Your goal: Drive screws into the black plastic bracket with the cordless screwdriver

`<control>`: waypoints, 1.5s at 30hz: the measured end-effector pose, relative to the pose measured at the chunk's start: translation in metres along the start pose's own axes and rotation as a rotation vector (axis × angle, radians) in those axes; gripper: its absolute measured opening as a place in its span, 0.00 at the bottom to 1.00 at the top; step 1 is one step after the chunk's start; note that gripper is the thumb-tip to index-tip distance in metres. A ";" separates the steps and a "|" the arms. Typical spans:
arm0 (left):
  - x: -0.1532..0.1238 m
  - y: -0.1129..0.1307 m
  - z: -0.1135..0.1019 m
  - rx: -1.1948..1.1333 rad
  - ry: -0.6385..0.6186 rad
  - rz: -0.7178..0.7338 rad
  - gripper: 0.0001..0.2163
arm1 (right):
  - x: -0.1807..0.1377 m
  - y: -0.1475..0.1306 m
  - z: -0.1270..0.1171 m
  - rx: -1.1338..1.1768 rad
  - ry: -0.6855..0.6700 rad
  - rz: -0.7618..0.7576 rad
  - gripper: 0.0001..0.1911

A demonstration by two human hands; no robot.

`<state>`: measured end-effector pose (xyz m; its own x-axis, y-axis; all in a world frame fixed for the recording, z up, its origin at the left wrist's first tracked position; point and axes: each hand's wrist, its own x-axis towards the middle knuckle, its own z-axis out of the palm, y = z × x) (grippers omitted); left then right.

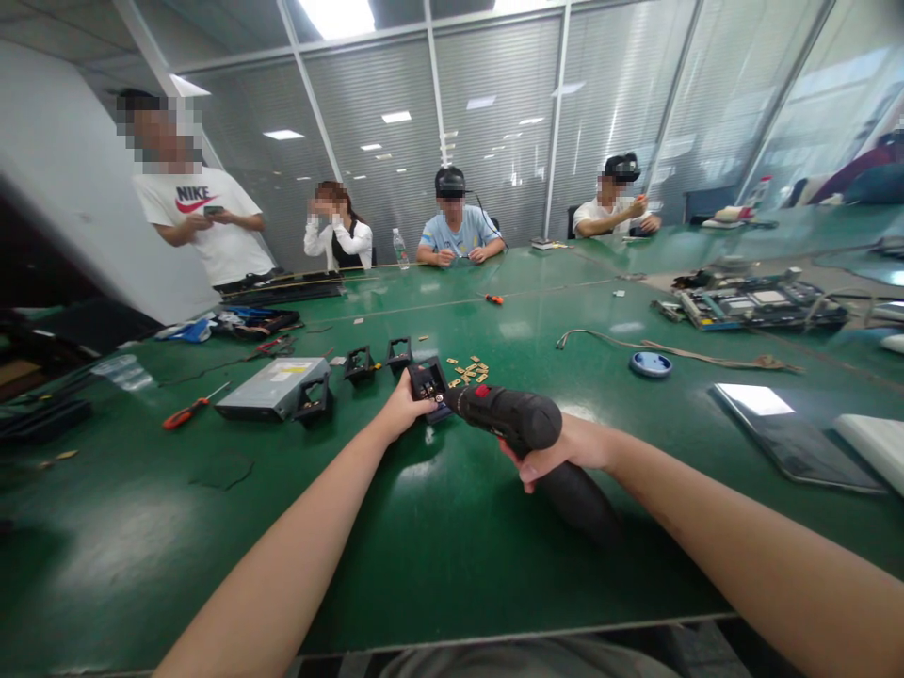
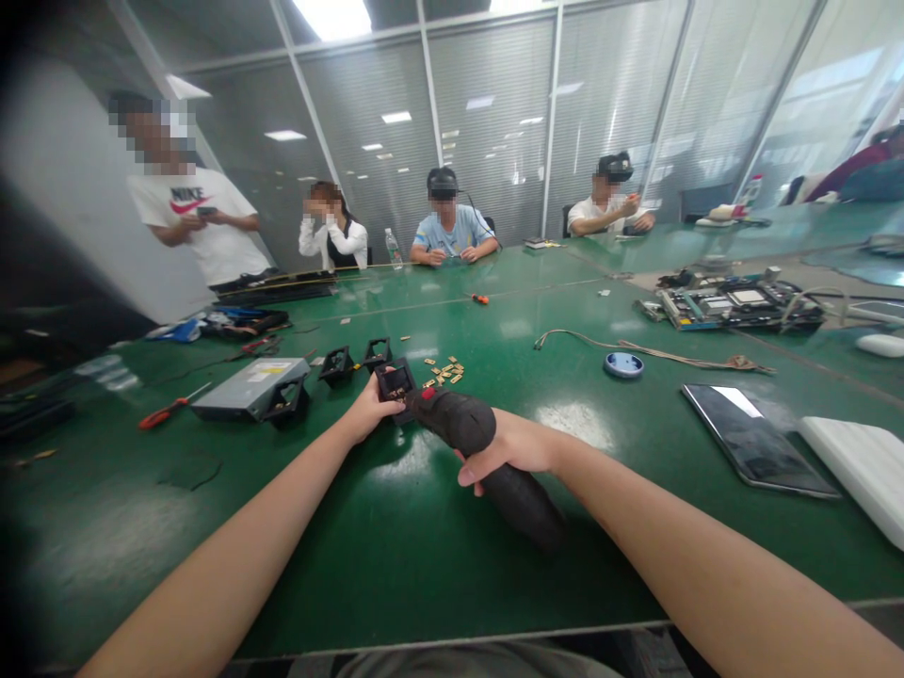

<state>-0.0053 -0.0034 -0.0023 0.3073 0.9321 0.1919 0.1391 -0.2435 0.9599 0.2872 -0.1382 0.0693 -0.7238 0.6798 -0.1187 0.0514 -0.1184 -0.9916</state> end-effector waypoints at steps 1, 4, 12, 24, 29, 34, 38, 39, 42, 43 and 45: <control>0.000 0.000 0.000 -0.001 0.000 -0.003 0.34 | 0.000 0.000 0.000 0.001 0.000 0.002 0.20; 0.000 0.001 0.000 0.002 -0.001 -0.009 0.34 | 0.000 0.002 -0.002 -0.006 0.008 0.015 0.20; -0.001 0.002 0.002 -0.012 -0.003 -0.016 0.34 | 0.000 0.000 0.001 0.008 -0.002 0.001 0.19; -0.001 -0.002 0.004 -0.040 -0.002 0.006 0.37 | 0.002 0.008 0.000 0.039 0.007 0.009 0.22; -0.003 0.000 0.003 -0.020 -0.003 0.074 0.37 | 0.001 0.009 0.000 0.012 0.011 0.025 0.22; -0.003 0.001 0.003 -0.010 0.034 0.083 0.35 | 0.000 0.007 0.001 0.034 0.028 0.020 0.23; 0.004 -0.003 0.001 -0.123 0.080 0.075 0.27 | 0.000 0.005 0.002 0.026 0.017 0.023 0.22; 0.005 -0.004 0.001 -0.162 0.079 0.064 0.26 | 0.000 0.004 0.002 0.028 0.014 0.023 0.22; 0.006 -0.005 0.002 -0.225 0.090 0.019 0.25 | -0.001 0.004 0.003 0.045 0.012 0.013 0.23; 0.006 -0.004 0.003 -0.229 0.097 0.006 0.26 | -0.001 0.003 0.003 0.049 0.011 0.011 0.23; 0.004 -0.002 0.005 -0.231 0.106 -0.007 0.27 | 0.000 0.004 0.003 0.047 0.003 0.012 0.23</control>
<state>0.0006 -0.0008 -0.0043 0.2054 0.9594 0.1935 -0.0816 -0.1802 0.9802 0.2857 -0.1406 0.0658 -0.7211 0.6804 -0.1305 0.0271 -0.1605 -0.9867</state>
